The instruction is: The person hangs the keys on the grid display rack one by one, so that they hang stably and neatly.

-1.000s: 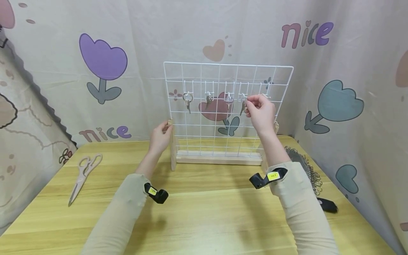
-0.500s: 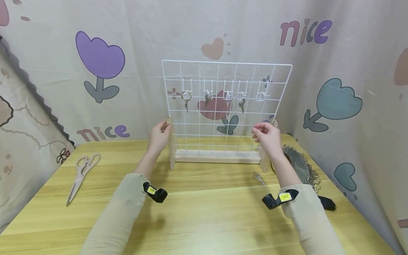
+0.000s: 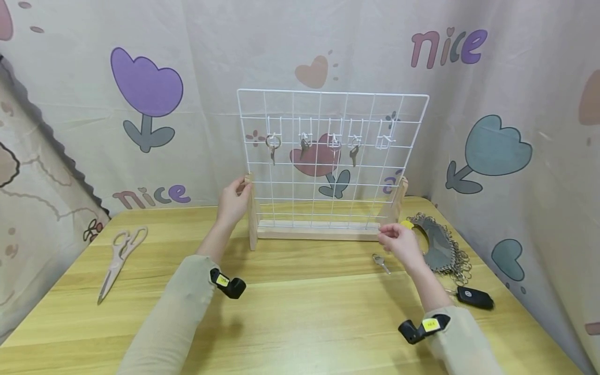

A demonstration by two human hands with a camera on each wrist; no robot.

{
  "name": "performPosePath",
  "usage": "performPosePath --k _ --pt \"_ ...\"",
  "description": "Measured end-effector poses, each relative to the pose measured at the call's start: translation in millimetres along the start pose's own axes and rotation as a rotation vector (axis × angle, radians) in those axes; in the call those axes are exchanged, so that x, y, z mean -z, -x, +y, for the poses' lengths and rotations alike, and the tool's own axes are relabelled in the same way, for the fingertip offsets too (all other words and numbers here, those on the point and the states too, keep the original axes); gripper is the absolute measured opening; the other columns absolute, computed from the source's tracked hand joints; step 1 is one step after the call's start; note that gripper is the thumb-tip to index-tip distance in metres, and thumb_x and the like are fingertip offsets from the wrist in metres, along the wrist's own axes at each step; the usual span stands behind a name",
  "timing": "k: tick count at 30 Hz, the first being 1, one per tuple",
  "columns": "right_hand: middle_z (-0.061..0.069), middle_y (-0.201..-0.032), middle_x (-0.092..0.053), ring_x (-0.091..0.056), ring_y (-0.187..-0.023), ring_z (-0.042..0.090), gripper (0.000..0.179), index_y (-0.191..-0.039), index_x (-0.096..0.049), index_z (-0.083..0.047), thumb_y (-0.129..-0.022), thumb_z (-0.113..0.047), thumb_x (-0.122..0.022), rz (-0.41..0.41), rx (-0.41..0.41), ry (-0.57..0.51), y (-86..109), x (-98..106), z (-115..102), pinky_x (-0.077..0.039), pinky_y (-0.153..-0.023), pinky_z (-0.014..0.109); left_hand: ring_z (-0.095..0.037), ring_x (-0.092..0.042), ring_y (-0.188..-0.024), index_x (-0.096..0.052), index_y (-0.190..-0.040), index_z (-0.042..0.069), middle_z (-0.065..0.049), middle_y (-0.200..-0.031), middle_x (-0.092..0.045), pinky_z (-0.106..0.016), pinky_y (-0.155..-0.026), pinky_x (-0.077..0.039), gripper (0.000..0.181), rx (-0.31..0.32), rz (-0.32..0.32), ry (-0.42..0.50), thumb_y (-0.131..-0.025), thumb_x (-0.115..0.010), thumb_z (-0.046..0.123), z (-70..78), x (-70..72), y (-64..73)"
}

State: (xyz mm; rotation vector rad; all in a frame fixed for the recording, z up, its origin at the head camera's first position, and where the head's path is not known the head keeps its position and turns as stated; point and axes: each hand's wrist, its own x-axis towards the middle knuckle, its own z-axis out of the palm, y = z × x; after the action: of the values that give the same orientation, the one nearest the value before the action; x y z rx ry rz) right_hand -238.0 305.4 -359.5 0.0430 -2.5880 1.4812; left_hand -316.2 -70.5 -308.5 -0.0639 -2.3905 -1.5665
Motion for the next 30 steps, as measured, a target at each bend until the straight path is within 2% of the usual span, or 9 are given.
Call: performPosePath --k 6,10,23,30 --pt "0.015 -0.092 -0.063 -0.058 -0.073 0.011 0.029 -0.109 -0.053 0.015 -0.088 -0.004 -0.059 -0.040 -0.018 0.074 4.2 -7.3 26.3 -0.050 -0.063 0.022 -0.030 -0.053 -0.113 -0.044 -0.138 0.006 -0.015 -0.127 -0.054 -0.041 -0.092 -0.045 0.045 -0.005 -0.001 0.001 -0.098 -0.047 0.026 0.9 0.4 0.8" --pt "0.019 -0.093 -0.063 -0.058 -0.074 0.013 0.028 -0.107 -0.053 0.016 -0.088 -0.003 -0.060 -0.052 -0.031 0.082 5.6 -12.9 36.5 -0.051 -0.062 0.024 -0.030 -0.054 -0.112 -0.044 -0.137 0.006 -0.015 -0.127 -0.055 -0.041 -0.091 -0.045 0.044 -0.007 -0.002 0.009 -0.098 -0.047 0.026 0.9 0.8 1.8" --pt "0.015 -0.087 -0.065 -0.058 -0.071 0.011 0.024 -0.100 -0.059 0.010 -0.085 -0.006 -0.063 -0.032 -0.049 0.216 3.5 -19.8 48.8 -0.048 -0.059 0.024 -0.030 -0.054 -0.111 -0.045 -0.137 0.006 -0.016 -0.126 -0.055 -0.042 -0.091 -0.045 0.044 -0.007 0.003 0.012 -0.097 -0.048 0.024 1.9 0.7 2.6" --pt "0.011 -0.080 -0.064 -0.057 -0.071 0.017 0.025 -0.096 -0.061 0.007 -0.082 -0.012 -0.068 -0.034 -0.008 0.335 3.4 -22.8 48.0 -0.044 -0.063 0.029 -0.030 -0.054 -0.112 -0.044 -0.138 0.006 -0.016 -0.126 -0.055 -0.042 -0.091 -0.045 0.044 -0.006 0.004 0.005 -0.097 -0.047 0.024 1.2 0.7 1.9"
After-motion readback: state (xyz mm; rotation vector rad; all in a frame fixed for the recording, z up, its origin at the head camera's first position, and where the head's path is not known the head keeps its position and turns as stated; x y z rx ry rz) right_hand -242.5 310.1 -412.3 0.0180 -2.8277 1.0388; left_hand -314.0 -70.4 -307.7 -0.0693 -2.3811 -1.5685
